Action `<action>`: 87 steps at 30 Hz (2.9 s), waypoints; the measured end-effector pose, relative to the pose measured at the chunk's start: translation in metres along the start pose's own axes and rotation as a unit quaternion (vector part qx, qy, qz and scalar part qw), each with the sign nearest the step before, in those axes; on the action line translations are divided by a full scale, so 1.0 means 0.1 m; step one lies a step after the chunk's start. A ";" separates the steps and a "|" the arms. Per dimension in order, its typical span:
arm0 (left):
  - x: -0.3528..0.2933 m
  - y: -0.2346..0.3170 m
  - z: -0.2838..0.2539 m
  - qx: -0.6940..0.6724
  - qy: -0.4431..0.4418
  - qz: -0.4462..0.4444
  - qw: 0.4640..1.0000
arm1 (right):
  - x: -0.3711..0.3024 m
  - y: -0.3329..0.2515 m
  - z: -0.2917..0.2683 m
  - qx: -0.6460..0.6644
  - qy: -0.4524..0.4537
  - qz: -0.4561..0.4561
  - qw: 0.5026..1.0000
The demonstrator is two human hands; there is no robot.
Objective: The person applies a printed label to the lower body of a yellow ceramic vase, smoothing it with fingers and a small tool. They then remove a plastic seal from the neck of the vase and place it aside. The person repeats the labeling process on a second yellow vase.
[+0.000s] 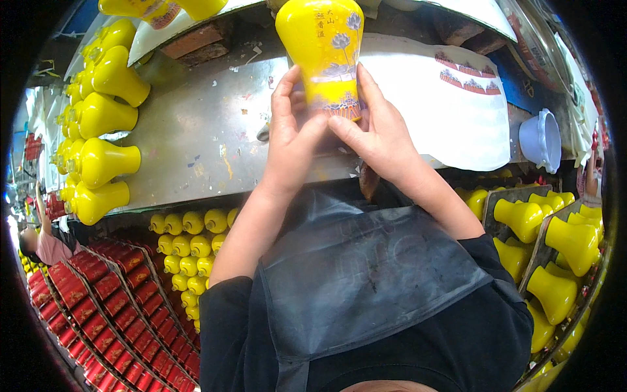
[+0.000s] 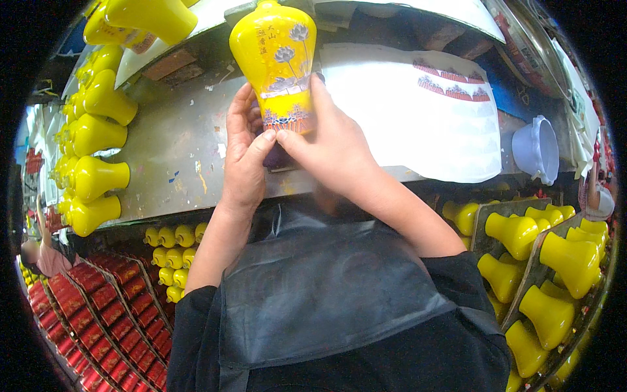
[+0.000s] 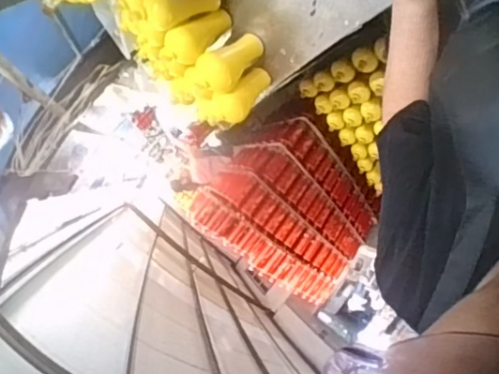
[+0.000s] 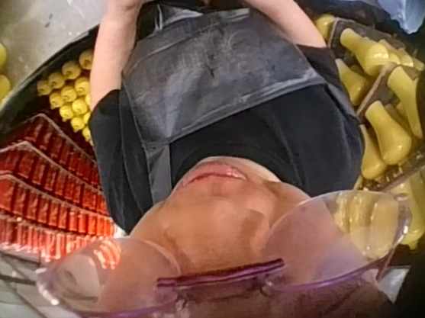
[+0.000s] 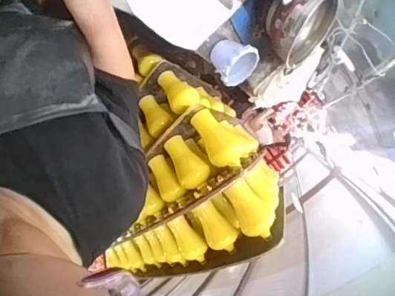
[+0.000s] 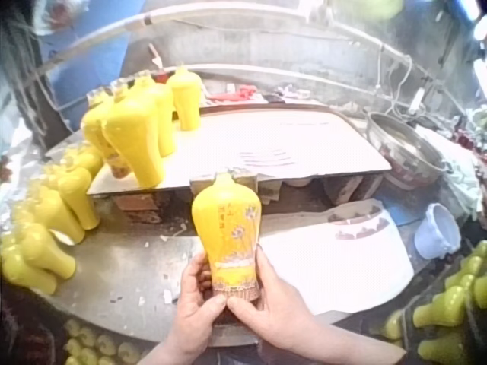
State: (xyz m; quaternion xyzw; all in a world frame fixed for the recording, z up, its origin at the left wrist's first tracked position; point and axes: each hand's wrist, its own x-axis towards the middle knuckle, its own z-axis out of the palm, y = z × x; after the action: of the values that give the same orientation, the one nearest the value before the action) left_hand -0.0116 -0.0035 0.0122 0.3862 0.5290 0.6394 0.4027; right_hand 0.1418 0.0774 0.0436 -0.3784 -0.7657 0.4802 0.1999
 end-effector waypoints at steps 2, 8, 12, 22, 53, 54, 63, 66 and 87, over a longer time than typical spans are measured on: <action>0.00 0.00 -0.02 0.013 -0.008 0.012 1.000 | 0.01 0.00 0.03 -0.037 0.050 -0.032 0.998; 0.02 0.08 -0.02 -0.121 0.007 -0.052 0.991 | 0.01 0.05 -0.04 0.093 0.019 0.003 0.996; 0.01 0.06 0.04 -0.054 0.015 -0.039 0.998 | -0.02 0.05 -0.06 0.088 0.013 0.015 0.996; 0.03 0.06 -0.04 -0.036 -0.027 -0.016 0.999 | 0.01 0.07 -0.02 0.090 0.025 -0.013 0.996; 0.04 0.06 -0.08 -0.073 -0.018 -0.046 0.996 | 0.00 0.11 -0.06 0.144 -0.004 0.022 0.989; 0.03 0.07 -0.06 -0.053 -0.017 -0.042 0.998 | 0.01 0.11 -0.03 0.165 -0.003 0.018 0.986; 0.05 0.06 0.03 -0.014 -0.003 -0.019 1.000 | 0.01 0.08 -0.02 0.081 0.026 -0.035 0.996; 0.05 0.08 0.06 -0.003 0.003 -0.018 1.000 | -0.01 0.06 -0.09 0.124 -0.019 0.042 0.991; 0.05 -0.05 0.00 0.061 -0.008 0.013 0.998 | 0.17 -0.01 -0.05 0.020 0.029 -0.026 0.999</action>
State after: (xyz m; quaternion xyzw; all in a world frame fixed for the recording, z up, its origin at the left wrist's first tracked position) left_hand -0.0129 0.0018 0.0073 0.4222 0.5589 0.6075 0.3747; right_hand 0.1337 0.0934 0.0454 -0.3675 -0.7596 0.4789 0.2419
